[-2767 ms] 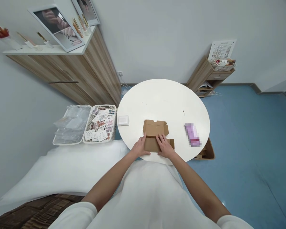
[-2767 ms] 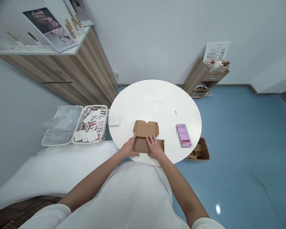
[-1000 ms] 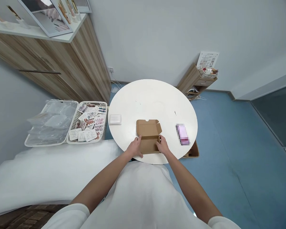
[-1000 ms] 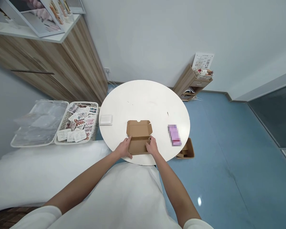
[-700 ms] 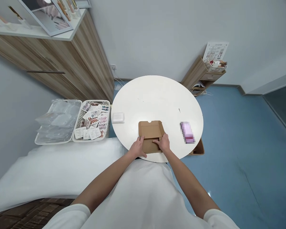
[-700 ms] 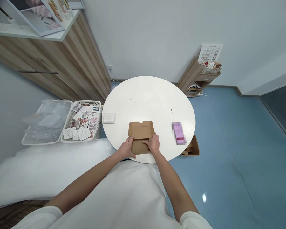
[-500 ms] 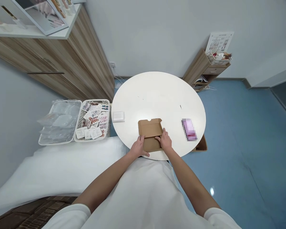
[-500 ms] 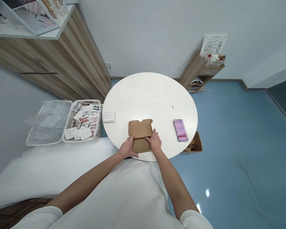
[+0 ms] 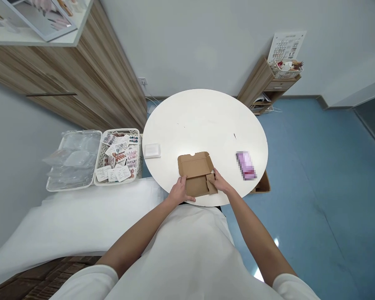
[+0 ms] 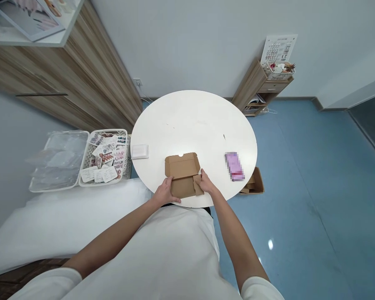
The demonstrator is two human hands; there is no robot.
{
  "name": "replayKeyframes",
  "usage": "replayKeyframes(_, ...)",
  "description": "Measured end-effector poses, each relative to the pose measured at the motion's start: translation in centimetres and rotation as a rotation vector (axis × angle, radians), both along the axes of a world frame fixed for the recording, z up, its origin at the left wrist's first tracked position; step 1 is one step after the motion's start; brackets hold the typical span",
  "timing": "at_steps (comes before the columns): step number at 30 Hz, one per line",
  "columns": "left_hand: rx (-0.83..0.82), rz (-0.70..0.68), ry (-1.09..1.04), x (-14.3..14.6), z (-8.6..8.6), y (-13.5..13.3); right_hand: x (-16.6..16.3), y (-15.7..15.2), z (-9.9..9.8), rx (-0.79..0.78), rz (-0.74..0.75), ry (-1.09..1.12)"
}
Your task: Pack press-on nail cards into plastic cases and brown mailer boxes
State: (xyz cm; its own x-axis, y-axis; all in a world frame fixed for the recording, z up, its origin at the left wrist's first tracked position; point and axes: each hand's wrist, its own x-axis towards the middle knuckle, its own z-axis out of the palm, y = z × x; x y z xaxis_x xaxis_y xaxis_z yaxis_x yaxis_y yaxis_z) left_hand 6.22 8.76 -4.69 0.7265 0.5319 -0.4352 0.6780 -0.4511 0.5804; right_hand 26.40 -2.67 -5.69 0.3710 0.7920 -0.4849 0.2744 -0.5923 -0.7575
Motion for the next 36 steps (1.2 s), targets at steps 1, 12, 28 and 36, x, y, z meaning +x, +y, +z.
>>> replayKeyframes(1,-0.003,0.017,-0.010,0.0,-0.1,-0.1,0.0,-0.2,0.1,-0.009,-0.026,0.066)
replayKeyframes(12,-0.019,0.055,-0.061,-0.3,-0.1,-0.7,-1.2,-0.6,-0.3,-0.047,-0.177,-0.069)
replayKeyframes(28,0.023,-0.084,-0.011,-0.7,0.2,-1.7,-3.8,-0.2,-0.3,-0.223,-0.043,-0.517)
replayKeyframes(36,0.071,-0.100,0.018,-0.5,0.5,-2.1,-4.2,0.2,-0.2,-0.260,-0.048,-0.560)
